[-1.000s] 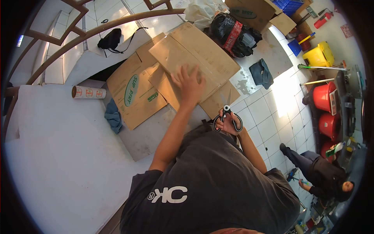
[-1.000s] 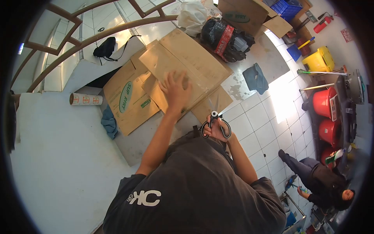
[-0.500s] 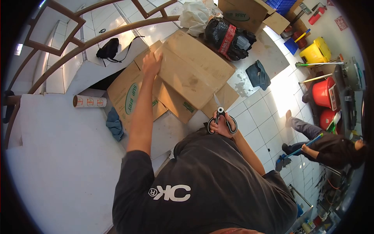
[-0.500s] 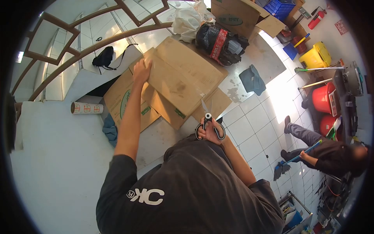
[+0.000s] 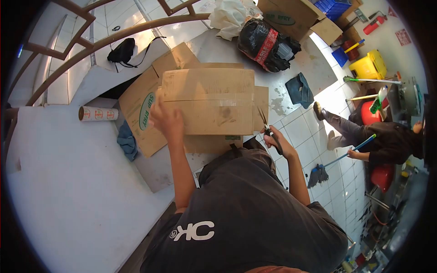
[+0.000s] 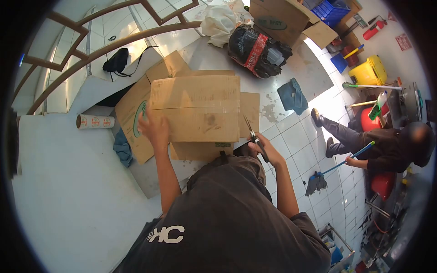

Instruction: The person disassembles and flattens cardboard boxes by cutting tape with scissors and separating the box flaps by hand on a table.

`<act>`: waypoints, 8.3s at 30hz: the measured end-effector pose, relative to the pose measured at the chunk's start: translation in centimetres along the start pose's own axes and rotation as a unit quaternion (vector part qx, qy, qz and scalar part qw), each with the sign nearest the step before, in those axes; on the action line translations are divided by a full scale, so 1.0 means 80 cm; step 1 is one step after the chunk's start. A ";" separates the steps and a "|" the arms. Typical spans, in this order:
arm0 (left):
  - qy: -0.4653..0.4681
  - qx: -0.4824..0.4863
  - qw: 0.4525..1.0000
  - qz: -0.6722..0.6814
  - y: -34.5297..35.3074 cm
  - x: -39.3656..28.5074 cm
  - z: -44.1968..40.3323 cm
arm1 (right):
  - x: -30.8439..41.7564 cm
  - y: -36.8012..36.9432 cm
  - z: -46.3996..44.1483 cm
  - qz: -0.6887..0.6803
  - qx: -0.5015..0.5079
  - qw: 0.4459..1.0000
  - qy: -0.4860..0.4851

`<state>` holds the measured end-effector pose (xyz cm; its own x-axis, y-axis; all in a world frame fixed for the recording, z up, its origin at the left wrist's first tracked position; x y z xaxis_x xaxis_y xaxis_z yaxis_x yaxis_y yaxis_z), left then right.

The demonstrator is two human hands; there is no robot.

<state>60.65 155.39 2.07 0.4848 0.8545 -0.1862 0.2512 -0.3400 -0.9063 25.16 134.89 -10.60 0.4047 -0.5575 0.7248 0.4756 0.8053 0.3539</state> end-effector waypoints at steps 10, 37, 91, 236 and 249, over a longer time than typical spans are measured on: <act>0.304 0.095 0.919 0.231 0.102 -0.282 -0.047 | 0.094 -0.014 0.065 0.489 -0.481 0.707 -0.173; 0.297 0.047 0.858 0.417 0.093 -0.276 -0.048 | 0.177 -0.161 -0.054 0.432 -0.520 0.709 -0.200; 0.343 0.091 0.911 0.209 0.037 -0.194 0.063 | 0.186 0.098 -0.166 0.687 -0.365 0.589 -0.220; 0.247 0.136 0.942 0.184 0.062 -0.040 -0.071 | 0.245 0.144 -0.217 0.547 -0.316 0.680 -0.373; 0.265 0.112 0.954 0.089 0.037 0.156 -0.153 | 0.243 0.139 -0.212 0.542 -0.309 0.681 -0.383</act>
<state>77.71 160.19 1.71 0.8733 0.4526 -0.1800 -0.0307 -0.3177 -0.9477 51.52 129.58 -2.62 0.3671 0.7562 0.5416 0.5552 0.2890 -0.7799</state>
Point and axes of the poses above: each hand's wrist, its own z-axis away from the middle knuckle, its own y-axis out of the palm, x = y × z, the point moved 10 cm from there along -z, towards the middle knuckle, and after that the axes turned 8 degrees about y, right-handed, at the moved point
